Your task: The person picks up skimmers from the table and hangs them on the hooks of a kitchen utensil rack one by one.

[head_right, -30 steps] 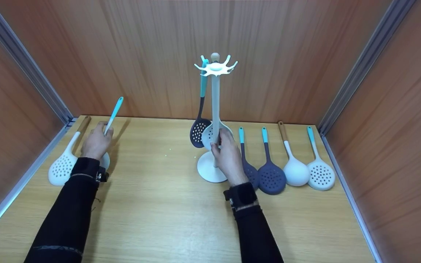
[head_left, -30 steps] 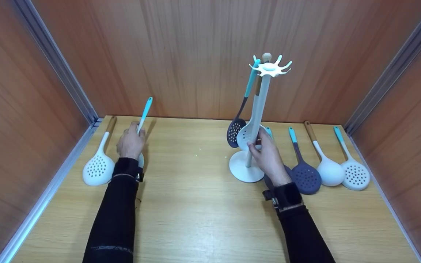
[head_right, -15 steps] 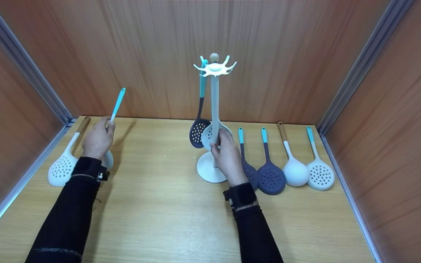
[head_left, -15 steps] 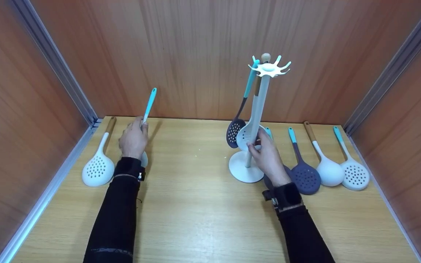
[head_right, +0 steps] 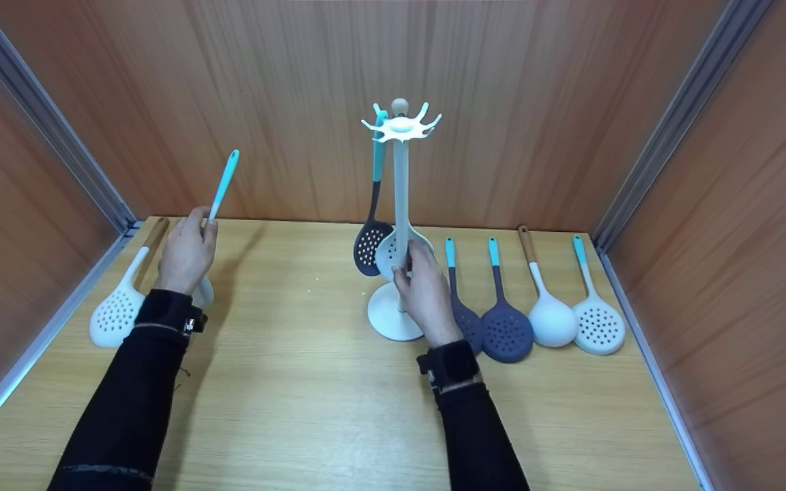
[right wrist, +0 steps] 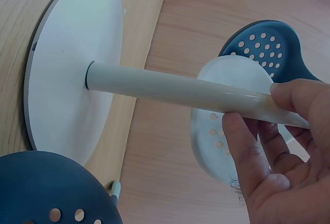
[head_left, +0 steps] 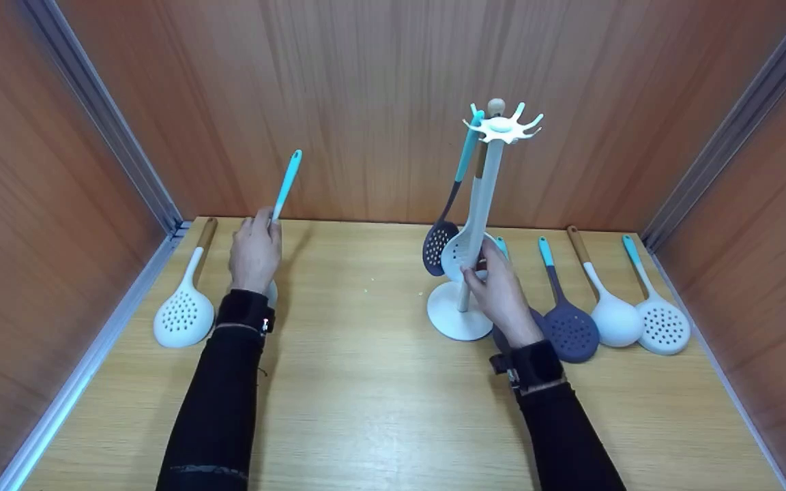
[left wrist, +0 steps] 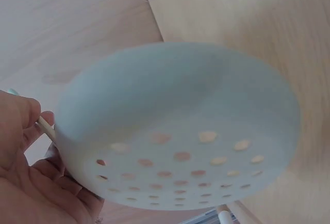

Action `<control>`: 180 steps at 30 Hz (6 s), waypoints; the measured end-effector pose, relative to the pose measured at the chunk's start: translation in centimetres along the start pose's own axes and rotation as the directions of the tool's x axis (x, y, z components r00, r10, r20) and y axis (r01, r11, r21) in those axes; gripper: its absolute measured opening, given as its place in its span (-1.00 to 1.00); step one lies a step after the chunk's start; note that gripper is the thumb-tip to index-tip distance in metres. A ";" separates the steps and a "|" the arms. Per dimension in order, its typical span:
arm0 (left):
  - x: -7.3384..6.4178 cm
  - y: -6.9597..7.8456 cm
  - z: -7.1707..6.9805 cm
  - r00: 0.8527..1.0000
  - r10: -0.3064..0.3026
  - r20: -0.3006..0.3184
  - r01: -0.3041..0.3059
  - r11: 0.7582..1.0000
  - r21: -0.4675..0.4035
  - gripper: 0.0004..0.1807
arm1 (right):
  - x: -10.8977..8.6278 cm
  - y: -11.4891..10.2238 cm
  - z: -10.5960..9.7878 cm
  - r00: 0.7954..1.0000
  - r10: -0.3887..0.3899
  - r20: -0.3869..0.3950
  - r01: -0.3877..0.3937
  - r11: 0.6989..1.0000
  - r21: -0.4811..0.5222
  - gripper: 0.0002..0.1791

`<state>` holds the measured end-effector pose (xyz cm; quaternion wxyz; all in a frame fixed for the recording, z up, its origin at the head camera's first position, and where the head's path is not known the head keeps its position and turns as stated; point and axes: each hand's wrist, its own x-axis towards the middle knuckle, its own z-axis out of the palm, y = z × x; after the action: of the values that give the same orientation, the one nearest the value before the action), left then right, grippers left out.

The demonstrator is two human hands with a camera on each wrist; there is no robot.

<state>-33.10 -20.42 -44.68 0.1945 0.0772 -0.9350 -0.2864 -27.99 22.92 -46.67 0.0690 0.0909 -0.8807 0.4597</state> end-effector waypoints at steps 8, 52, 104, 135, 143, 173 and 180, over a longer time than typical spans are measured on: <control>0.1 1.1 -0.3 0.999 0.029 -0.029 -0.029 0.999 -0.016 -0.58 | 0.1 -0.2 0.0 0.999 0.041 0.005 -0.041 0.999 -0.010 -0.37; -1.4 8.1 -1.8 0.969 0.222 -0.104 -0.227 0.973 -0.042 -0.61 | 0.0 -0.1 0.0 1.000 0.011 0.002 -0.011 1.000 0.011 -0.35; -3.6 13.6 -2.3 0.948 0.302 -0.095 -0.312 0.942 -0.121 -0.60 | 0.1 0.0 -0.1 0.999 0.034 0.014 -0.034 0.999 0.015 -0.35; -5.5 16.5 -2.6 0.908 0.398 -0.126 -0.415 0.898 -0.149 -0.60 | 0.1 -0.1 -0.1 0.999 0.042 0.008 -0.042 0.999 -0.007 -0.34; -6.0 17.1 -2.5 0.892 0.433 -0.132 -0.450 0.878 -0.163 -0.61 | 0.0 -0.1 0.1 1.000 0.020 -0.003 -0.020 1.000 0.003 -0.35; -7.4 19.1 -1.6 0.858 0.502 -0.107 -0.513 0.846 -0.145 -0.65 | 0.0 0.0 0.1 1.000 -0.010 -0.010 0.010 1.000 0.004 -0.34; -7.5 19.4 -1.3 0.854 0.512 -0.093 -0.520 0.843 -0.139 -0.65 | 0.1 0.0 0.0 1.000 0.001 -0.003 -0.001 1.000 0.003 -0.34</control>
<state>-26.33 -3.19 -35.13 0.2943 -0.1853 -0.8900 -0.2950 -28.06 22.88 -46.69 0.0698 0.0896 -0.8801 0.4610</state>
